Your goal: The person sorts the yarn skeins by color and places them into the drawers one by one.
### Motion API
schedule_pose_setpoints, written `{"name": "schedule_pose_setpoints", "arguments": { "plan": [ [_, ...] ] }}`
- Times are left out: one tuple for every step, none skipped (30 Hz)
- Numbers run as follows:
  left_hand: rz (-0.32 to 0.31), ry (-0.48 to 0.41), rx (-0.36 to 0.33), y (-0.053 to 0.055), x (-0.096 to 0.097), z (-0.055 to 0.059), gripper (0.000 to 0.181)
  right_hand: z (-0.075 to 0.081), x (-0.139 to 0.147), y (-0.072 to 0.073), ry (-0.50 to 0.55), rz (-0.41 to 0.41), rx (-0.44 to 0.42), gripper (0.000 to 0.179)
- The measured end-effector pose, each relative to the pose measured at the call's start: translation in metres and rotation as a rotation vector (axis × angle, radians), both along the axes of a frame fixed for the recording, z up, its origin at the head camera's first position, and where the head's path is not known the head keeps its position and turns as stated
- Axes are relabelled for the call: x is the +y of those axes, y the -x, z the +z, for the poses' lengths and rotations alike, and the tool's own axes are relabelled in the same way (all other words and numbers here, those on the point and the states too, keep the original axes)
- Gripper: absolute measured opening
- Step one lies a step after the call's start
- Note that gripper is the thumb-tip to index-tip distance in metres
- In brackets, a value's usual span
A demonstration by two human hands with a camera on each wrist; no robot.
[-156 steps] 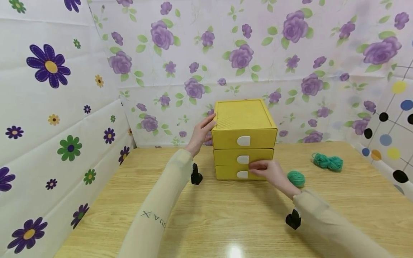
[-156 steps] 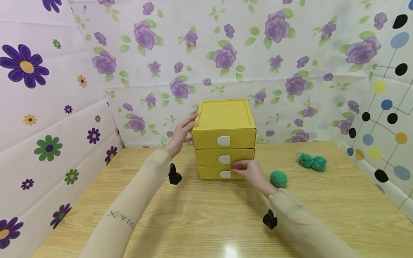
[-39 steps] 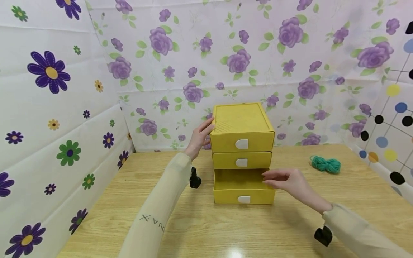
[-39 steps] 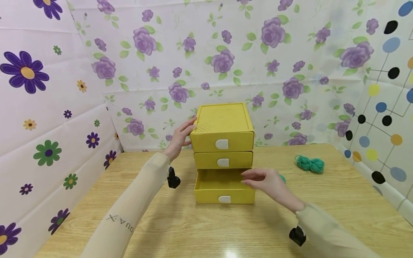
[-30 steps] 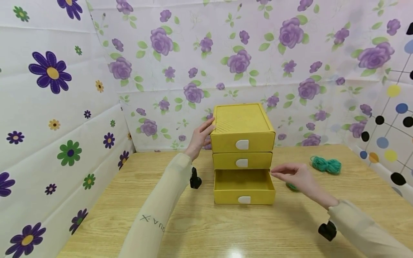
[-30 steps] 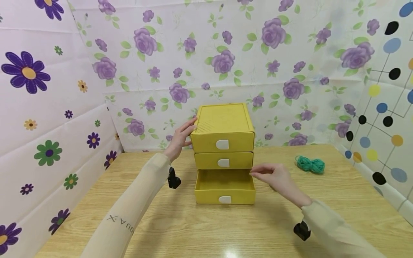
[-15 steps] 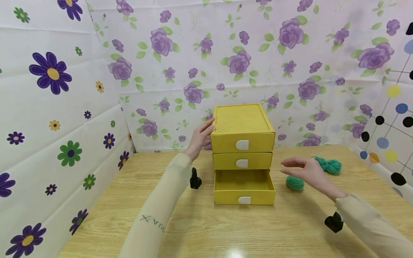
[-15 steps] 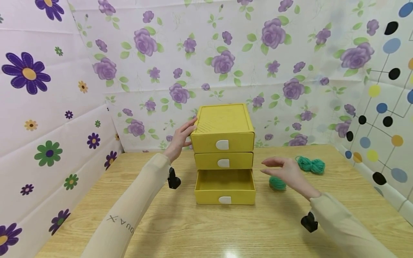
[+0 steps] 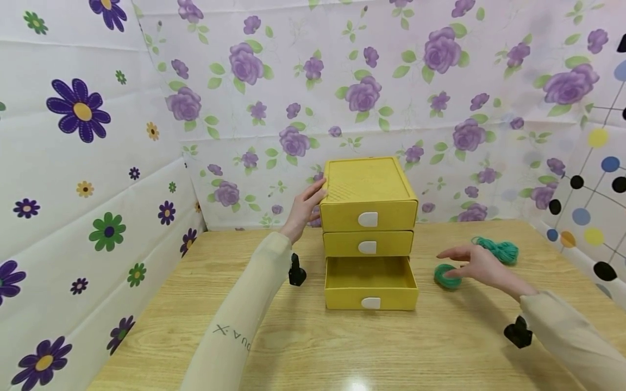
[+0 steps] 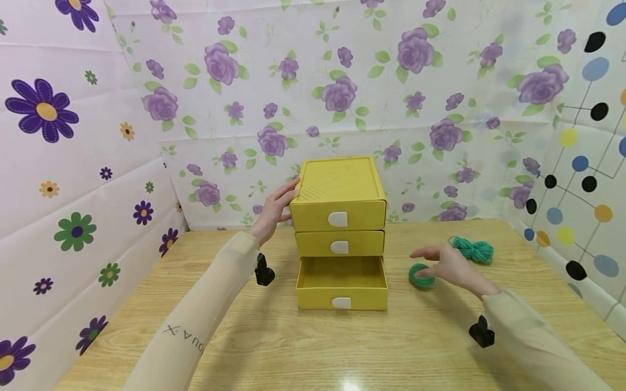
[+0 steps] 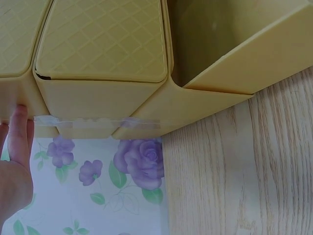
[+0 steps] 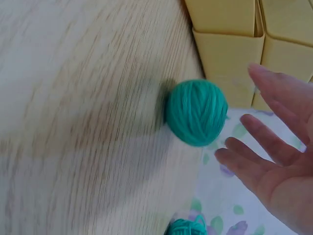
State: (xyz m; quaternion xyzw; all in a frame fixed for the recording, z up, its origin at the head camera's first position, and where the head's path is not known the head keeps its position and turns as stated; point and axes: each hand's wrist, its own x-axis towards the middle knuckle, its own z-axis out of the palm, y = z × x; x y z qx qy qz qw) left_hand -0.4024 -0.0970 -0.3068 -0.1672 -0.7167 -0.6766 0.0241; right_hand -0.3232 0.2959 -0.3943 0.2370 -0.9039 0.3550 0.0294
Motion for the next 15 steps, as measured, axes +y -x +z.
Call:
{"name": "schedule_pose_setpoints", "arguments": {
  "plan": [
    [0.001, 0.001, 0.001, -0.0001, -0.0002, 0.0000, 0.046, -0.0010, 0.0014, 0.0010, -0.008, 0.009, -0.009, 0.047],
    [0.003, 0.002, 0.001, -0.0002, -0.0002, 0.0001, 0.045, -0.0019, 0.0025, 0.0019, -0.014, 0.018, -0.019, 0.047],
    [0.004, 0.002, 0.002, -0.0002, -0.0003, 0.0002, 0.046, -0.0027, 0.0036, 0.0028, -0.018, 0.028, -0.029, 0.048],
    [0.006, 0.002, 0.003, -0.0004, -0.0004, 0.0004, 0.045, -0.0036, 0.0044, 0.0037, -0.022, 0.036, -0.039, 0.048],
    [0.008, 0.003, 0.002, -0.0006, -0.0006, 0.0005, 0.045, -0.0043, 0.0052, 0.0044, -0.024, 0.043, -0.050, 0.049],
    [0.009, 0.004, 0.002, -0.0006, -0.0007, 0.0005, 0.045, -0.0049, 0.0058, 0.0049, -0.026, 0.047, -0.061, 0.050],
    [0.007, 0.003, 0.002, -0.0008, -0.0009, 0.0006, 0.045, -0.0057, 0.0065, 0.0055, -0.031, 0.048, -0.069, 0.050],
    [0.005, 0.001, 0.002, -0.0007, -0.0008, 0.0006, 0.046, -0.0064, 0.0069, 0.0059, -0.035, 0.046, -0.073, 0.049],
    [0.003, 0.000, 0.001, -0.0008, -0.0009, 0.0006, 0.046, -0.0070, 0.0074, 0.0061, -0.041, 0.044, -0.077, 0.049],
    [-0.001, 0.000, 0.001, -0.0008, -0.0009, 0.0006, 0.046, -0.0076, 0.0077, 0.0061, -0.048, 0.038, -0.079, 0.048],
    [-0.004, -0.002, 0.001, -0.0009, -0.0009, 0.0005, 0.047, -0.0081, 0.0080, 0.0059, -0.057, 0.033, -0.079, 0.046],
    [-0.007, -0.002, 0.001, -0.0008, -0.0009, 0.0004, 0.047, -0.0087, 0.0081, 0.0058, -0.066, 0.029, -0.078, 0.044],
    [-0.010, -0.003, 0.002, -0.0007, -0.0009, 0.0003, 0.047, -0.0093, 0.0082, 0.0055, -0.072, 0.024, -0.081, 0.043],
    [-0.010, -0.002, 0.002, -0.0006, -0.0008, 0.0002, 0.047, -0.0100, 0.0081, 0.0052, -0.075, 0.019, -0.084, 0.041],
    [-0.009, -0.001, 0.002, -0.0007, -0.0007, 0.0001, 0.047, -0.0106, 0.0081, 0.0050, -0.078, 0.020, -0.085, 0.040]
  ]
}}
